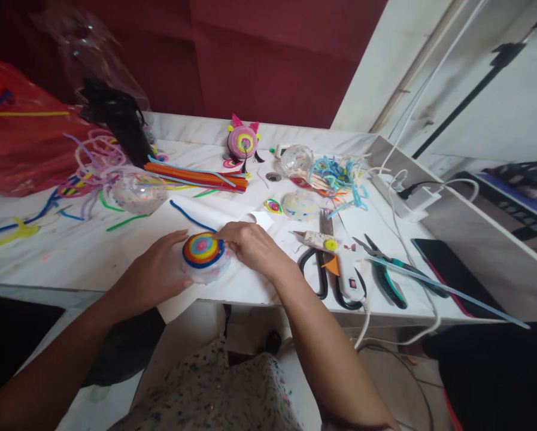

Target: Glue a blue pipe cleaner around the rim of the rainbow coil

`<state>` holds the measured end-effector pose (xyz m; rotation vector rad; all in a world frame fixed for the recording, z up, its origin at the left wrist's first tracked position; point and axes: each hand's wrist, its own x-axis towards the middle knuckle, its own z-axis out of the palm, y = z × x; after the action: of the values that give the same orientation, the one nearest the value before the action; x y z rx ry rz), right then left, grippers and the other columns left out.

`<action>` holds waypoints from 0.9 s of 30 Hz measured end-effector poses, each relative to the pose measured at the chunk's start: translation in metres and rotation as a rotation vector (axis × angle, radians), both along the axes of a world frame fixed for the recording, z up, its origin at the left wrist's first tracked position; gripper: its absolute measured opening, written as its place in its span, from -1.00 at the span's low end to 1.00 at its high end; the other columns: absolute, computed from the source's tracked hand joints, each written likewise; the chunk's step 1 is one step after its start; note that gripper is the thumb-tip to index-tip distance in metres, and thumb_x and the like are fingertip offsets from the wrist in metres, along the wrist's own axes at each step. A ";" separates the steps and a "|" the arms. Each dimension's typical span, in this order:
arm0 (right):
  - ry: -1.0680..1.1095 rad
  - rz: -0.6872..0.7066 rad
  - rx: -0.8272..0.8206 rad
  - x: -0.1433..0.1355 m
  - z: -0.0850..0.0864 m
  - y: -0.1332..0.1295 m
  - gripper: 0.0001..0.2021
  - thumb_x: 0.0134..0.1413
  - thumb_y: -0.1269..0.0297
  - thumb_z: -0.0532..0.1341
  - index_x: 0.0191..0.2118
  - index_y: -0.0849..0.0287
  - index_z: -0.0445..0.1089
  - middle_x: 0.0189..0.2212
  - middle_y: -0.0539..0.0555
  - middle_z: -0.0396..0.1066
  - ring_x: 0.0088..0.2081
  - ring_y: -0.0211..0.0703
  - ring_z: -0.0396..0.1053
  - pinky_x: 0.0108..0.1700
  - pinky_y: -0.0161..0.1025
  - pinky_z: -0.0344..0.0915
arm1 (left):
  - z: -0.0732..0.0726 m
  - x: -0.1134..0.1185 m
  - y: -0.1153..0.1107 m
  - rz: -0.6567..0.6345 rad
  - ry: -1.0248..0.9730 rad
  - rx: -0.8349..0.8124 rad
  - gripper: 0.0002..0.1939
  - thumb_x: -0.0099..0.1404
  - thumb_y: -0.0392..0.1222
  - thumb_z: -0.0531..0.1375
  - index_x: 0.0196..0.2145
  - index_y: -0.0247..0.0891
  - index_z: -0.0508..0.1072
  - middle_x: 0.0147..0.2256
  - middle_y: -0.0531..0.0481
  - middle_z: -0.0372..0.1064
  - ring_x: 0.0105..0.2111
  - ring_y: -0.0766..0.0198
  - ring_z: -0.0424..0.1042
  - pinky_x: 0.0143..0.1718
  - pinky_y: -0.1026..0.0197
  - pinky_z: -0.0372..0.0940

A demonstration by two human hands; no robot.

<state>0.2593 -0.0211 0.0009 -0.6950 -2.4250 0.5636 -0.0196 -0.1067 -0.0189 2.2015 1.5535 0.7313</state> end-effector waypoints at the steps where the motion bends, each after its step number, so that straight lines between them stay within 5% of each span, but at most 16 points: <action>1: 0.011 0.011 0.005 0.000 0.000 0.000 -0.58 0.42 0.64 0.22 0.11 0.13 0.74 0.04 0.22 0.76 0.04 0.01 0.72 0.12 -0.10 0.58 | -0.001 0.002 -0.001 0.022 -0.007 -0.002 -0.17 0.25 0.04 0.37 0.41 -0.22 0.32 0.44 -0.35 0.41 0.42 -0.23 0.46 0.43 -0.26 0.41; 15: 0.127 -0.005 0.015 0.009 -0.014 0.004 -0.68 0.43 0.51 0.29 0.09 0.09 0.74 -0.02 0.22 0.77 -0.03 0.04 0.75 0.02 -0.09 0.65 | -0.028 0.012 0.007 0.093 -0.161 0.061 -0.12 0.07 -0.22 0.56 0.30 -0.12 0.34 0.25 -0.22 0.61 0.25 -0.25 0.63 0.27 -0.21 0.56; 27: 0.074 -0.142 -0.005 0.011 -0.012 0.002 -0.72 0.40 0.44 0.32 0.05 0.08 0.76 -0.09 0.21 0.78 -0.14 -0.02 0.72 -0.08 -0.15 0.62 | -0.009 0.012 0.032 -0.039 -0.143 -0.039 -0.16 0.04 -0.29 0.54 0.23 -0.16 0.36 0.22 -0.25 0.62 0.25 -0.25 0.61 0.24 -0.19 0.52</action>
<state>0.2704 -0.0192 -0.0115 -0.8267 -2.2856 0.5287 -0.0076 -0.0742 -0.0279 2.0959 1.4388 0.8205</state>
